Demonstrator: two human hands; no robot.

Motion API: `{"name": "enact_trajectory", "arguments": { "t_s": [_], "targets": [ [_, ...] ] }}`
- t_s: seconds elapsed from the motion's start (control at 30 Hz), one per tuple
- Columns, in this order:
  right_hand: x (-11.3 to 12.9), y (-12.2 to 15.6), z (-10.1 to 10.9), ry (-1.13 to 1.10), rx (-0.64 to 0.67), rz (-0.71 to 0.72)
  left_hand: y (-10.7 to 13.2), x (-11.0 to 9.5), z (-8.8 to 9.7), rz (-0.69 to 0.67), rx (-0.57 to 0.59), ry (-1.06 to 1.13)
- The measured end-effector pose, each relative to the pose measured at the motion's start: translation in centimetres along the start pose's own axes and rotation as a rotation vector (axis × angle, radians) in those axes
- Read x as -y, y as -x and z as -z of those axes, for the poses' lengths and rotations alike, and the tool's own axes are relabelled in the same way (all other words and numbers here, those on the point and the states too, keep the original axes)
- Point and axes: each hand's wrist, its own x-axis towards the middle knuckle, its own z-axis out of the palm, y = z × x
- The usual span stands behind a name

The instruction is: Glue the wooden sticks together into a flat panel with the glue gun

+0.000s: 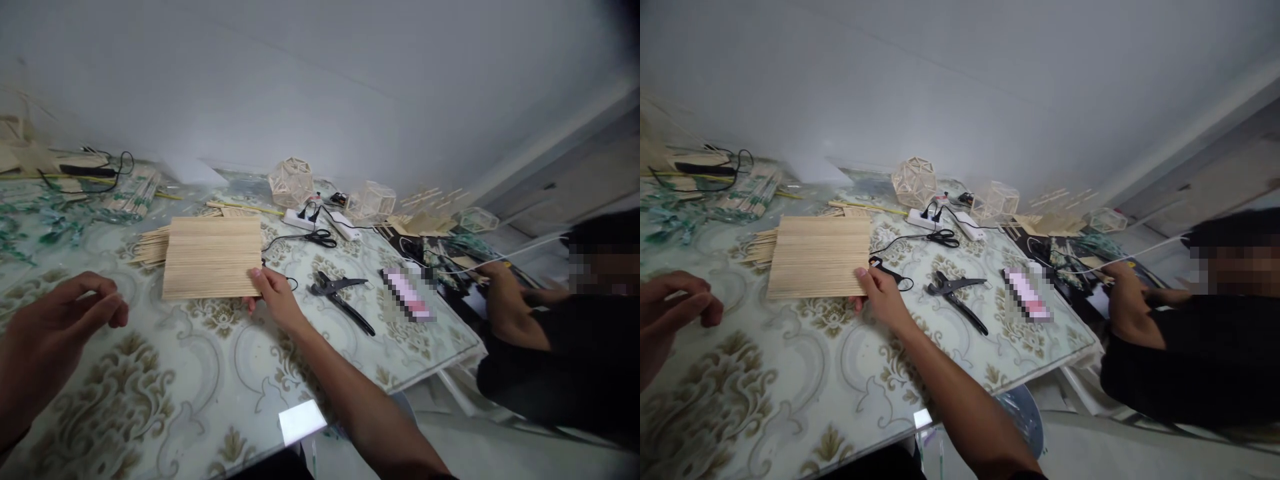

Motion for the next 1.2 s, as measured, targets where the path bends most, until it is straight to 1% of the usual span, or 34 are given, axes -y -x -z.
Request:
{"name": "enact_trajectory", "arguments": {
  "t_s": [0.07,0.1,0.2,0.27,0.4,0.6,0.73,0.83,1.03,1.13,1.2],
  "targets": [
    [0.0,0.1,0.0,0.018,0.007,-0.008,-0.1,-0.3,0.0,0.033,0.000,-0.031],
    [0.1,0.1,0.0,0.025,0.009,-0.009,-0.2,-0.4,-0.1,0.028,0.005,-0.022],
    [0.1,0.3,0.2,0.037,0.014,0.000,-0.5,-0.4,-0.3,0.011,0.002,0.080],
    [0.2,0.3,0.4,0.037,0.011,0.013,-0.6,-0.2,-0.4,0.008,-0.019,0.082],
    [0.1,0.1,1.0,0.026,-0.032,0.045,-0.7,-0.3,-0.3,0.008,-0.067,0.084],
    [-0.2,-0.5,1.3,0.026,-0.115,0.065,-0.8,-0.8,-0.4,0.051,-0.088,0.069],
    [-0.2,-0.6,1.2,0.037,-0.112,0.062,-0.8,-1.0,-0.4,0.069,-0.133,0.059],
    [-0.3,-0.5,1.3,0.059,-0.042,0.038,-0.7,-1.1,-0.1,0.094,-0.176,0.044],
    [-0.9,0.1,1.4,0.184,0.253,-0.080,-1.1,-0.8,0.9,0.103,-0.248,0.056],
    [-1.2,0.4,0.9,0.288,0.373,-0.099,-1.5,-0.3,1.2,0.102,-0.260,0.081],
    [-1.2,0.5,0.2,0.366,0.441,-0.097,-1.6,-0.1,1.2,0.104,-0.245,0.104]
  ]
}}
